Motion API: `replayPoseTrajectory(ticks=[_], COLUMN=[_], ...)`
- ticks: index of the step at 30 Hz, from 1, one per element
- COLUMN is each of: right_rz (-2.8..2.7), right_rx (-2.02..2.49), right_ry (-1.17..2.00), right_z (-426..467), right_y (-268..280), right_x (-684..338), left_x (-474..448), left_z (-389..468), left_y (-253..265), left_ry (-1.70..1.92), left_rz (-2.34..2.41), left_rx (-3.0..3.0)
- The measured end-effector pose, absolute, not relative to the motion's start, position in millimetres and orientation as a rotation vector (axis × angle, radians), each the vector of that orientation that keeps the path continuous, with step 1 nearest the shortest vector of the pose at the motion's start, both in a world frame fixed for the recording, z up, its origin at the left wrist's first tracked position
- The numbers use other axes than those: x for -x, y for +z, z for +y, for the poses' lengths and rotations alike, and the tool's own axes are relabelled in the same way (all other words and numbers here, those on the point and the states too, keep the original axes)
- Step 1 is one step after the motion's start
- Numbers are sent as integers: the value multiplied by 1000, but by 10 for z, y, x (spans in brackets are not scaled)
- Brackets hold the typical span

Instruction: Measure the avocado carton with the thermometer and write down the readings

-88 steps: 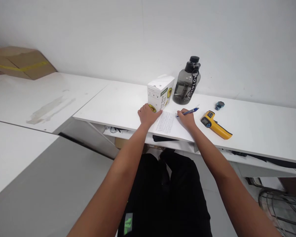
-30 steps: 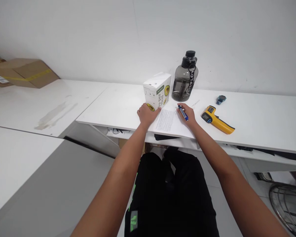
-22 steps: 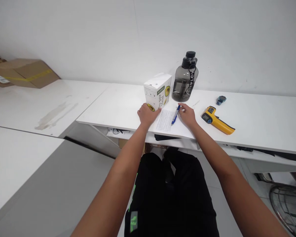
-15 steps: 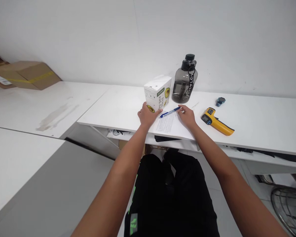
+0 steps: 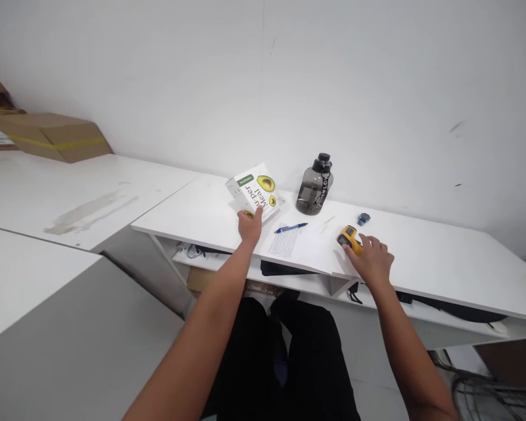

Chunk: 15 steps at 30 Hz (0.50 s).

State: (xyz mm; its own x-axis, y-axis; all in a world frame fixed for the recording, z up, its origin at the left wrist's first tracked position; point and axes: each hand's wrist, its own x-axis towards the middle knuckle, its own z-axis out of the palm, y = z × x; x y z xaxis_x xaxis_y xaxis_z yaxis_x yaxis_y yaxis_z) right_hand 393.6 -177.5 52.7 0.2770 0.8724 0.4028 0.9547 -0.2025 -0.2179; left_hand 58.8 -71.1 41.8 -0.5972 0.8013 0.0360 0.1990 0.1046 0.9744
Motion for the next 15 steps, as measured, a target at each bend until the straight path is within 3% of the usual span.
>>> replayPoseTrajectory(ticks=[3, 7, 11, 15], right_rz=[-1553, -1522, -1395, -1279], right_rx=[2376, 2366, 1863, 1362], right_ry=[-238, -62, 405, 691], right_z=[-1908, -1939, -2406, -3385], right_y=[412, 514, 688, 349], right_x=[-3999, -3997, -4020, -3819], left_x=[-565, -493, -305, -98], left_z=[-744, -806, -991, -1666], left_y=[396, 457, 617, 588], left_ry=[1610, 1640, 1639, 1646], left_rz=[1781, 1593, 1425, 1286], left_rx=[-914, -917, -807, -851])
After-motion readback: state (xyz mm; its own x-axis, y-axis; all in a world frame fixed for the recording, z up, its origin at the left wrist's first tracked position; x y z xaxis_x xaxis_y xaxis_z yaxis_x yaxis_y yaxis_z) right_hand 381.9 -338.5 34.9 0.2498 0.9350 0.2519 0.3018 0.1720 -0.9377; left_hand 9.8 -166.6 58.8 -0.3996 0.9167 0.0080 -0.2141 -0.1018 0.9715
